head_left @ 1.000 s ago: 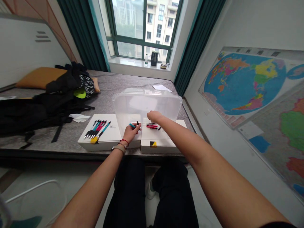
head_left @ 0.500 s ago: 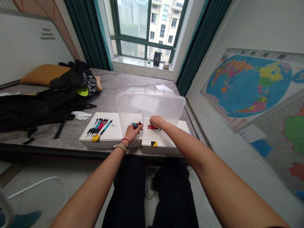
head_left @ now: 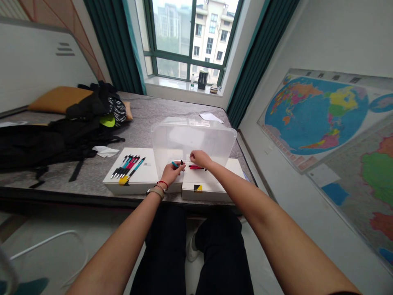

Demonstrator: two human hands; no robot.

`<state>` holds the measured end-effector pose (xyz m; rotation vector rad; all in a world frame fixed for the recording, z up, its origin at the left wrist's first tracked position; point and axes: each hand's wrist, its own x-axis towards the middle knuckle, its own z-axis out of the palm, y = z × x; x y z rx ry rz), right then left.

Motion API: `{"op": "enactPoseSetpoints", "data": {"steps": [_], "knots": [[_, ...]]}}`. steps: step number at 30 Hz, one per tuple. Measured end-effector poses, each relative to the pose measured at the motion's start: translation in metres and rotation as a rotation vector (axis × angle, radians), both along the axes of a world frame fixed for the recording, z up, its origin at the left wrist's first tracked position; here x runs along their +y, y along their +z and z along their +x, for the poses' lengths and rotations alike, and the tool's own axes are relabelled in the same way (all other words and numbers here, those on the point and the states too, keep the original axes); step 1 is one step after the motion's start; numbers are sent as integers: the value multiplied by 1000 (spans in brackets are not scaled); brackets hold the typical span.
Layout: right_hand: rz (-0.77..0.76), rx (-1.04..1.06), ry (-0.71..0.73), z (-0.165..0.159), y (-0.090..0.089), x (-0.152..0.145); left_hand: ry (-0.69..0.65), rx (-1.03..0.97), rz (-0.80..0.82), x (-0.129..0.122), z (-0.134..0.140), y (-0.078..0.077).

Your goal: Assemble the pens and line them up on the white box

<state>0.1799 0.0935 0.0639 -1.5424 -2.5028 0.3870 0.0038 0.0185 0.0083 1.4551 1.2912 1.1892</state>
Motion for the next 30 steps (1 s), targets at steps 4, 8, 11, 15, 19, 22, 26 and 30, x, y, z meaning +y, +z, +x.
{"op": "enactPoseSetpoints", "data": {"steps": [4,8,11,15,19,22,26,30], "knots": [[-353,700,-169,-11,-8,-20,-56,30,1,0,-1,-2],[-608,1063,-219,-19,-17,-34,-84,58,7,0,-1,-2],[-682,1134,-237,-19,-20,-38,-94,66,26,0,-2,-1],[-686,1145,-247,-18,-21,-39,-86,72,36,-2,-1,0],[-640,1070,-210,-15,-22,-39,-69,63,27,-2,0,0],[-553,952,-165,-8,-18,-34,-54,66,31,-1,0,-3],[-230,717,-249,11,-1,-19,-16,21,-2,1,0,-8],[40,305,-163,28,19,-4,-3,-18,-11,2,1,-11]]}}
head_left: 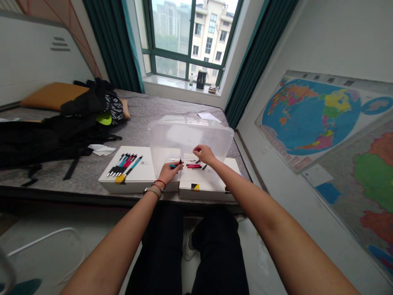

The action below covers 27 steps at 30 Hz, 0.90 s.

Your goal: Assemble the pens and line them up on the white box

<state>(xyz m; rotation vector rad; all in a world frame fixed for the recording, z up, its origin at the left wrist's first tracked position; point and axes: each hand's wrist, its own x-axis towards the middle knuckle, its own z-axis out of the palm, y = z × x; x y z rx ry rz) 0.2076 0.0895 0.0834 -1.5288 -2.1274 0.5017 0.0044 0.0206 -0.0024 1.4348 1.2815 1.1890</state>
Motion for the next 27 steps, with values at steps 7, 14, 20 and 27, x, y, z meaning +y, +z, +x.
{"op": "enactPoseSetpoints", "data": {"steps": [7,14,20,27], "knots": [[-148,-567,221,2,-10,6,25,2,72,0,0,-4],[-72,-589,185,0,-21,13,28,28,126,2,0,-8],[-133,-595,218,-6,-21,16,28,11,128,4,-2,-10],[-193,-577,240,1,-13,13,41,-45,84,4,-1,-9]]}}
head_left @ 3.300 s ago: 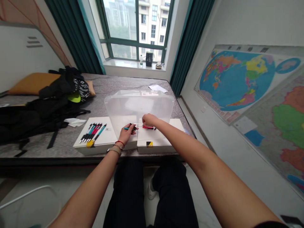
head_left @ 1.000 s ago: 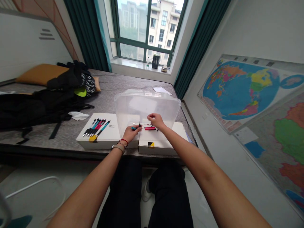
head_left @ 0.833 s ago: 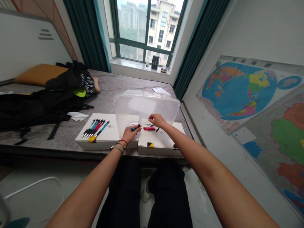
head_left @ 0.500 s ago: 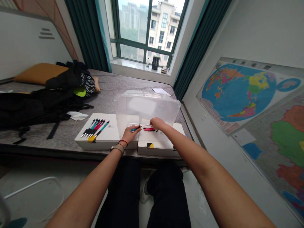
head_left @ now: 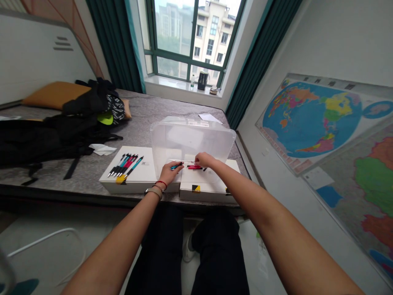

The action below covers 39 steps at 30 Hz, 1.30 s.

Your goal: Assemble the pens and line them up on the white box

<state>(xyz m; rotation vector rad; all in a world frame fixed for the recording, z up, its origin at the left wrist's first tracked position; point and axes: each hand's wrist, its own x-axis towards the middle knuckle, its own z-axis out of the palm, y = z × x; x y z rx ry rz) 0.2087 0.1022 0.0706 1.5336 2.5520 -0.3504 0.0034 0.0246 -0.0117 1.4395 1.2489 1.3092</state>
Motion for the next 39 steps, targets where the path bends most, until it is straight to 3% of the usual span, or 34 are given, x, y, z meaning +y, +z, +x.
{"op": "enactPoseSetpoints", "data": {"steps": [8,19,23,28,32,35,39], "knots": [[-33,-220,11,4,9,-12,24,86,37,5,-2,-9],[-14,-170,56,12,6,-18,37,147,53,5,-2,-9],[12,-91,82,11,26,-13,46,161,39,5,-3,-9],[81,55,186,4,71,-15,60,166,41,5,-2,-8],[-87,239,109,-2,103,-26,67,164,38,4,-1,-7],[-211,389,53,-7,115,-33,68,174,51,4,0,-4],[-241,419,58,-14,115,-34,68,191,62,2,1,-1]]}}
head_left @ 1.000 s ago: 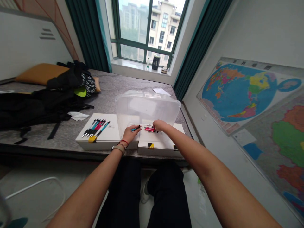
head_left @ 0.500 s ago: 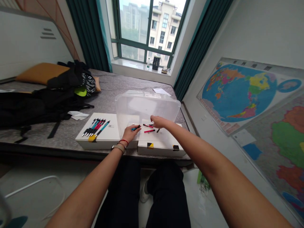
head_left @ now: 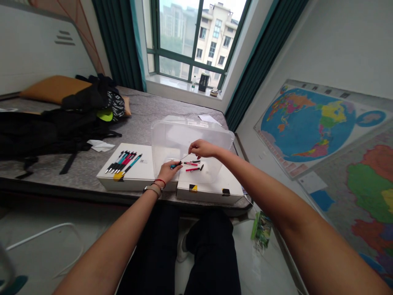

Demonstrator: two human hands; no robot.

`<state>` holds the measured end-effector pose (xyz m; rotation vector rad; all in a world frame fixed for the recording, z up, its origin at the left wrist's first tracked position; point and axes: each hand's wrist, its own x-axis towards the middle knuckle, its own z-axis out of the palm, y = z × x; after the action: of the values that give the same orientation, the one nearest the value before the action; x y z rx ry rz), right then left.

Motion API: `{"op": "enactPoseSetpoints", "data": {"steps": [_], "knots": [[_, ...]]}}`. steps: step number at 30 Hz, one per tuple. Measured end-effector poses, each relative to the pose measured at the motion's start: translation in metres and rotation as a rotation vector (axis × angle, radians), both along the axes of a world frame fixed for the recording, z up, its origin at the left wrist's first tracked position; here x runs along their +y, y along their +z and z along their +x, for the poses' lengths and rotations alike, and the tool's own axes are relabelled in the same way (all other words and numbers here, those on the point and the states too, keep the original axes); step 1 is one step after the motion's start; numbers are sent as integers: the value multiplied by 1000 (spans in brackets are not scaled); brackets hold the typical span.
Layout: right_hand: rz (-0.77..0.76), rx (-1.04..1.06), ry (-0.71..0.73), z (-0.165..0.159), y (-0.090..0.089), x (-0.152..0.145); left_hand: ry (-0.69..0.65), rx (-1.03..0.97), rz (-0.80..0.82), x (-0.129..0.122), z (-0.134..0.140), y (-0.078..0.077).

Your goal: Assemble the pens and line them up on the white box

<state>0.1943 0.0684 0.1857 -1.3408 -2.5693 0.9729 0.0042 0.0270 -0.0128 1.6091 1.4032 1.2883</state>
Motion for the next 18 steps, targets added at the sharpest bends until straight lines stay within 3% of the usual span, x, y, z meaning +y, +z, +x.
{"op": "enactPoseSetpoints", "data": {"steps": [14,18], "knots": [[54,-69,9,-21,-8,3,-17,14,11,-4,1,7],[163,-19,40,-31,-22,4,-21,3,17,-3,0,5]]}}
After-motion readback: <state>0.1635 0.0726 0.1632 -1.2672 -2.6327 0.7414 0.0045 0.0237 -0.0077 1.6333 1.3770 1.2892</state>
